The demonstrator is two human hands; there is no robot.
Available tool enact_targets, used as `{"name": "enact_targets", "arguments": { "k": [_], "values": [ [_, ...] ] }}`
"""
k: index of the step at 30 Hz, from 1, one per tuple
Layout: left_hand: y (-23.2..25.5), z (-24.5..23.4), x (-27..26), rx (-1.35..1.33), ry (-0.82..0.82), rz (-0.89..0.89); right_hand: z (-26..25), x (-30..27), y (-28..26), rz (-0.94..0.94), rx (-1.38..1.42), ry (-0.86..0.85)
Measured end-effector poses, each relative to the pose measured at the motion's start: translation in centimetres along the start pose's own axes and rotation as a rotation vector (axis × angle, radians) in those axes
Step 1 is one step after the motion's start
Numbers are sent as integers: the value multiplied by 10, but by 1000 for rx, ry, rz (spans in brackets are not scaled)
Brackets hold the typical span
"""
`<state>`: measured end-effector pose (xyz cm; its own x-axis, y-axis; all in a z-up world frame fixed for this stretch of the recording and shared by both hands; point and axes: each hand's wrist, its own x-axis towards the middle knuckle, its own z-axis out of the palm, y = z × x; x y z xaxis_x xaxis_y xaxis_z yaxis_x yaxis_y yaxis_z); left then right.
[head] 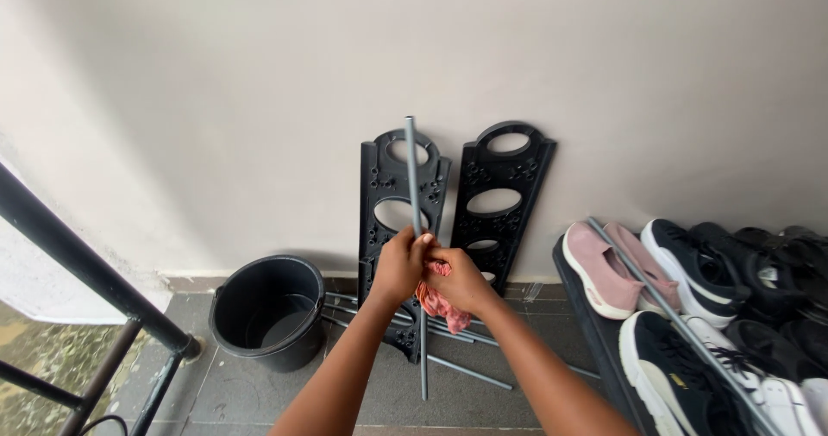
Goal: Cleaning the components of a disassembled plastic shoe rack using a damp cloth.
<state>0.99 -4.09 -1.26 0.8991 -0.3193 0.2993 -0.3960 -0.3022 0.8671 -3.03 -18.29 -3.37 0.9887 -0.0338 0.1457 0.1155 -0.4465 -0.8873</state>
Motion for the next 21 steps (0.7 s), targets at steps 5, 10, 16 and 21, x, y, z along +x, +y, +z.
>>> {"name": "enact_targets", "arguments": {
  "k": [5,10,16,21],
  "values": [
    [-56,-30,-14,-107,109,-202,25,34,81,151,5,220],
    [-83,-61,-17,4,113,-296,26,63,104,356,-74,263],
    [-136,-74,-30,-24,145,-289,64,101,150,273,-135,192],
    [-152,-84,-47,-62,182,-340,86,114,116,253,-197,256]
  ]
}}
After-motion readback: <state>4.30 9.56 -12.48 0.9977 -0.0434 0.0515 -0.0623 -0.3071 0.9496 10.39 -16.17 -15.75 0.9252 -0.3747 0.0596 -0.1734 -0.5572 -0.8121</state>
